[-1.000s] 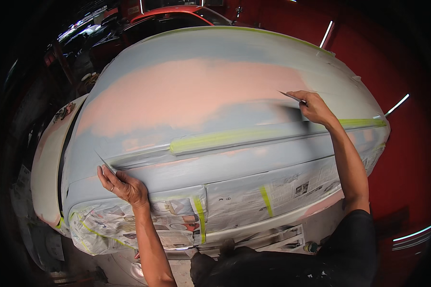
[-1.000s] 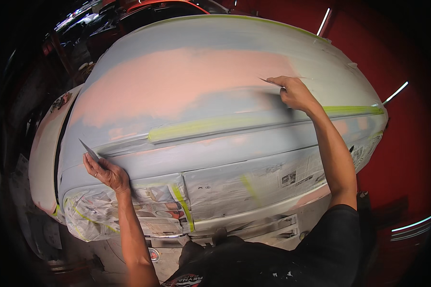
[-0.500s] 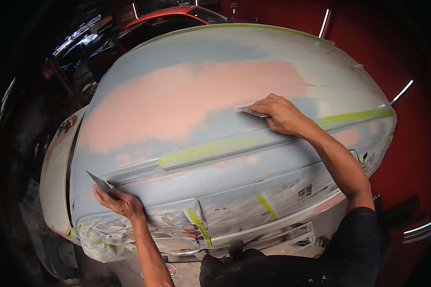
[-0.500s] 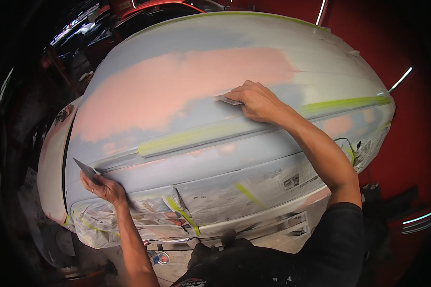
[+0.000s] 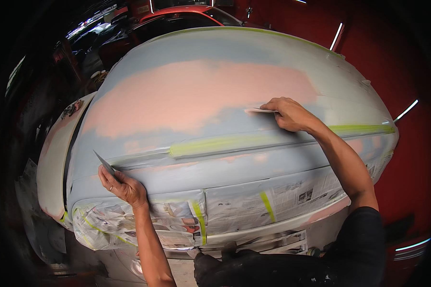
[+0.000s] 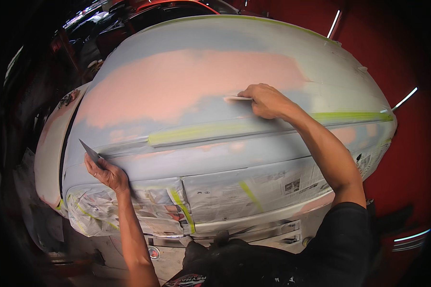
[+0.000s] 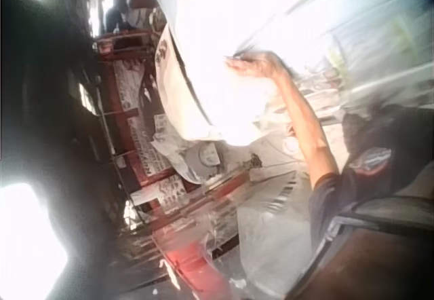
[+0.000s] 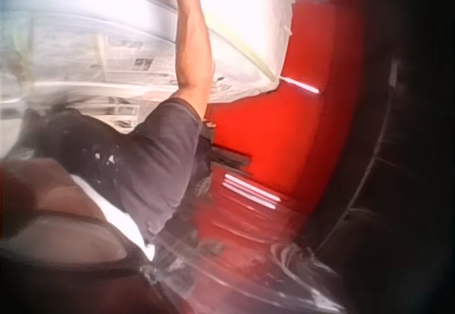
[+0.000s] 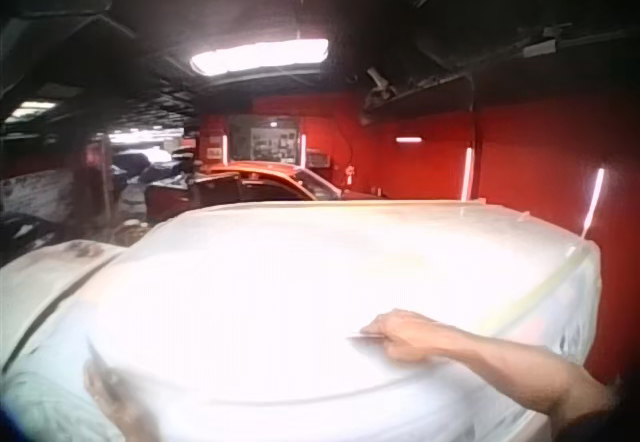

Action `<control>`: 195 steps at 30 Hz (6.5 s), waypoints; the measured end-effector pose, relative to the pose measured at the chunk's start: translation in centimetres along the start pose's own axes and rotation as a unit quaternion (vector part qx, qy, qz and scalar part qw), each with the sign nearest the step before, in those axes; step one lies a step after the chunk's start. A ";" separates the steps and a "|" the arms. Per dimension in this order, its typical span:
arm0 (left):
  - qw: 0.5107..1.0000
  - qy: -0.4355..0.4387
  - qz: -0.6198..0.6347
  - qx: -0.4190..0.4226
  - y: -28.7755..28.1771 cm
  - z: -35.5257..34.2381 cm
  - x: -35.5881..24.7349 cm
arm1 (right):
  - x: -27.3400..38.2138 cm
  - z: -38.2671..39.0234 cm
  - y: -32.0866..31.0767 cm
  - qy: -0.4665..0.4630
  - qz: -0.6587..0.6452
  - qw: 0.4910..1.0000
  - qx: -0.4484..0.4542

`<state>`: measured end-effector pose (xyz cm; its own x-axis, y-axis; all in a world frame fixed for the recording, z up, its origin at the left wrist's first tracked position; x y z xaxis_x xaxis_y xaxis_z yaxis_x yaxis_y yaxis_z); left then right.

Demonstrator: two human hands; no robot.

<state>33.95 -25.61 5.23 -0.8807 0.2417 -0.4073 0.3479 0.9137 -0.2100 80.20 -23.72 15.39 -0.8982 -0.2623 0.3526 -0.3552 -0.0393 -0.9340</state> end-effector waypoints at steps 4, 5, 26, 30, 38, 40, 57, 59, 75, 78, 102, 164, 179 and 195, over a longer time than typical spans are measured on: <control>1.000 -0.004 0.005 -0.009 -0.1 0.0 -0.4 | -1.3 -2.0 -0.6 0.095 -0.009 0.995 -0.008; 1.000 -0.005 0.008 -0.012 -0.1 -0.1 -0.4 | -1.1 -2.4 -0.2 0.120 -0.009 0.992 0.030; 1.000 -0.019 0.000 -0.014 -0.2 0.2 -0.3 | -1.5 0.2 -6.6 0.089 -0.067 0.983 -0.145; 1.000 -0.001 -0.016 -0.006 -0.3 0.2 0.0 | 1.4 2.7 -11.2 0.056 -0.050 0.935 -0.348; 0.999 0.050 0.001 -0.021 -0.4 0.5 -0.3 | -3.7 8.0 -10.1 0.056 -0.014 0.898 -0.436; 0.997 0.074 0.026 -0.008 -0.1 0.7 -0.3 | -3.4 8.9 -9.5 0.078 -0.013 0.890 -0.449; 0.995 0.018 0.090 -0.030 -0.1 1.1 1.3 | -4.0 6.5 -11.4 0.205 -0.034 0.935 -0.287; 0.994 0.016 0.102 -0.046 -0.2 1.3 1.7 | -3.1 5.2 -11.5 0.173 0.053 0.949 -0.258; 0.992 0.011 0.066 -0.109 -2.1 2.0 8.8 | -3.7 -4.9 -5.4 0.150 -0.157 0.965 0.147; 0.991 0.026 0.096 -0.091 -0.2 1.5 7.3 | -3.9 -4.4 -4.4 0.169 -0.185 0.960 0.128; 0.978 0.028 0.193 -0.079 -1.3 2.4 5.7 | 1.2 -5.9 0.7 0.097 -0.040 0.989 0.104; 0.981 -0.031 0.154 -0.117 -1.7 3.1 5.0 | 3.8 -7.1 -0.1 0.059 -0.090 0.992 0.069; 0.963 0.000 0.234 -0.132 -3.4 4.3 7.3 | 3.3 -9.7 2.8 0.016 -0.051 0.994 0.090; 0.980 -0.064 0.103 -0.159 -3.2 4.9 8.9 | 3.8 -6.0 1.4 0.058 -0.054 0.994 0.082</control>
<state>26.54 -27.96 -2.09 -0.7480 0.4067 -0.5246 0.3777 0.9107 0.1674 74.75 -18.99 15.74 -0.8845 -0.1364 0.4461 -0.4122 -0.2192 -0.8843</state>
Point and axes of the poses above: each hand's wrist, its own z-axis away from the middle knuckle, its own y-axis out of the palm, x = y × z, the point moved 6 cm from there along -z, towards the middle knuckle, and after that the axes turned 6 degrees about -z, right-handed, at the moved point
